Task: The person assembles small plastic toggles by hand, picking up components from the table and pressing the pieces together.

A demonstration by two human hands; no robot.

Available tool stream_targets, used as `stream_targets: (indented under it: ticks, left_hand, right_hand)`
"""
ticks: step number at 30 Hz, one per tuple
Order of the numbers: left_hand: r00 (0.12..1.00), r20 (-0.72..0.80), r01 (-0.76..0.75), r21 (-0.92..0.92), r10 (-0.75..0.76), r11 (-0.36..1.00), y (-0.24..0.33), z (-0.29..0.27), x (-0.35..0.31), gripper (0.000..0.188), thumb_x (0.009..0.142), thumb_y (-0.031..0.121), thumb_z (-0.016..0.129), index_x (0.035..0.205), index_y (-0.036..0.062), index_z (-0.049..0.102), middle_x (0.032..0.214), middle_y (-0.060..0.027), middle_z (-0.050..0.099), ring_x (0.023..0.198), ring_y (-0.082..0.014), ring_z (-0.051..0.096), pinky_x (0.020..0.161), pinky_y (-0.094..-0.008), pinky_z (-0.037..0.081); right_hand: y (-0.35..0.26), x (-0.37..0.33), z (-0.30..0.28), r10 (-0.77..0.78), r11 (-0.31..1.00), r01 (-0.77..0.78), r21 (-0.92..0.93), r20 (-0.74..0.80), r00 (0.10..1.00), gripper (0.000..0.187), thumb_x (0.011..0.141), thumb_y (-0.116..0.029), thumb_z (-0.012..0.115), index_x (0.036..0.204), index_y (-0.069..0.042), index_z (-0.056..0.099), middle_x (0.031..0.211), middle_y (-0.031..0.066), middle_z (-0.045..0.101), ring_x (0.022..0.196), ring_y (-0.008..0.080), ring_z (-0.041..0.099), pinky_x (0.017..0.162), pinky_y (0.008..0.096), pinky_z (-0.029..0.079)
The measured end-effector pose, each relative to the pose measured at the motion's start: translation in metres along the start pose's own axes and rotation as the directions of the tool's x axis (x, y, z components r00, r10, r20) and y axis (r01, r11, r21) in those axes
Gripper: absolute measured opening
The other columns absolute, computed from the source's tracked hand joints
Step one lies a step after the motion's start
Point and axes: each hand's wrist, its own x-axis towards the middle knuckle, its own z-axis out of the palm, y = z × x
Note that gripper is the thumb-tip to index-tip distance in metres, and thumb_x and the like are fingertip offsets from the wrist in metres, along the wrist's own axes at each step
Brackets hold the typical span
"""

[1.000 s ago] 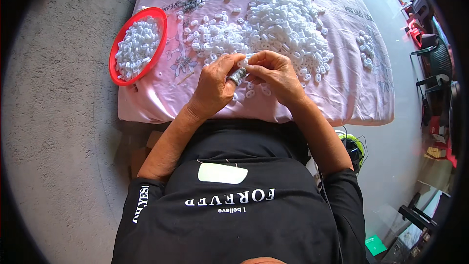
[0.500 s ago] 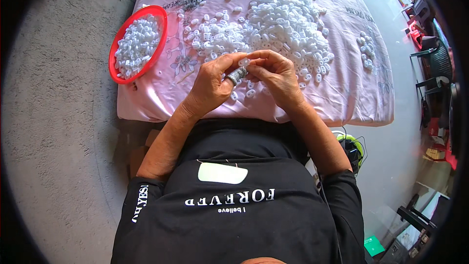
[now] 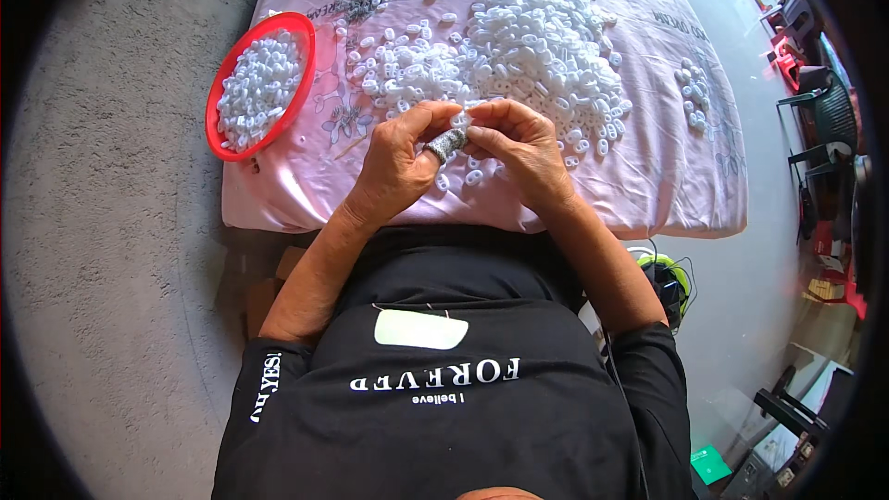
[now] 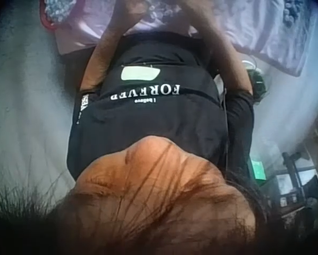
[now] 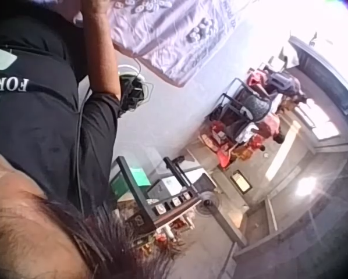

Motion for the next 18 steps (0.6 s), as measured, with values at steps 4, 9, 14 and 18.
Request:
stream_targets:
  ticks: [4,9,14,18]
  left_hand:
    - [0.998,0.024,0.054,-0.073,-0.052,0.996,-0.003,0.0,0.001,0.04,0.08,-0.014,0.042,0.118,-0.0057,0.052,0.107,-0.0109,0.062,0.1,-0.0142,0.06,0.091,-0.0267,0.046]
    - [0.998,0.006,0.07,-0.056,-0.069,0.996,0.0,0.001,0.0,0.036,0.083,-0.013,0.043,0.117,-0.0055,0.052,0.105,-0.0099,0.063,0.098,-0.0138,0.06,0.09,-0.0259,0.047]
    - [0.988,-0.005,0.154,-0.127,-0.156,0.98,0.002,0.0,0.0,0.025,0.087,-0.007,0.051,0.112,-0.0047,0.054,0.101,-0.0079,0.064,0.094,-0.0121,0.061,0.086,-0.0245,0.048]
    - [0.968,-0.003,0.244,-0.217,-0.251,0.945,0.011,-0.002,0.003,0.018,0.089,0.0,0.054,0.107,-0.003,0.057,0.096,-0.0058,0.064,0.087,-0.0093,0.061,0.078,-0.0224,0.049]
  right_hand:
    - [0.002,0.0,-0.001,-0.018,1.0,0.018,0.009,0.012,1.0,0.02,0.086,-0.005,0.064,0.106,-0.001,0.062,0.09,0.0046,0.065,0.079,0.0102,0.062,0.071,0.0231,0.052]
    - [0.002,0.0,-0.001,0.002,0.999,-0.003,0.035,0.012,1.0,0.02,0.086,-0.004,0.064,0.106,-0.001,0.062,0.091,0.0051,0.065,0.079,0.0106,0.063,0.071,0.0233,0.052]
    - [0.002,-0.001,0.0,0.002,0.999,-0.002,0.051,-0.005,1.0,0.02,0.086,-0.004,0.064,0.105,-0.001,0.062,0.091,0.0053,0.065,0.08,0.0112,0.063,0.072,0.0239,0.053]
    - [0.005,0.001,-0.002,-0.026,0.999,0.026,0.034,0.004,1.0,0.021,0.085,-0.003,0.064,0.105,-0.001,0.061,0.091,0.0057,0.065,0.08,0.0119,0.063,0.073,0.0241,0.053]
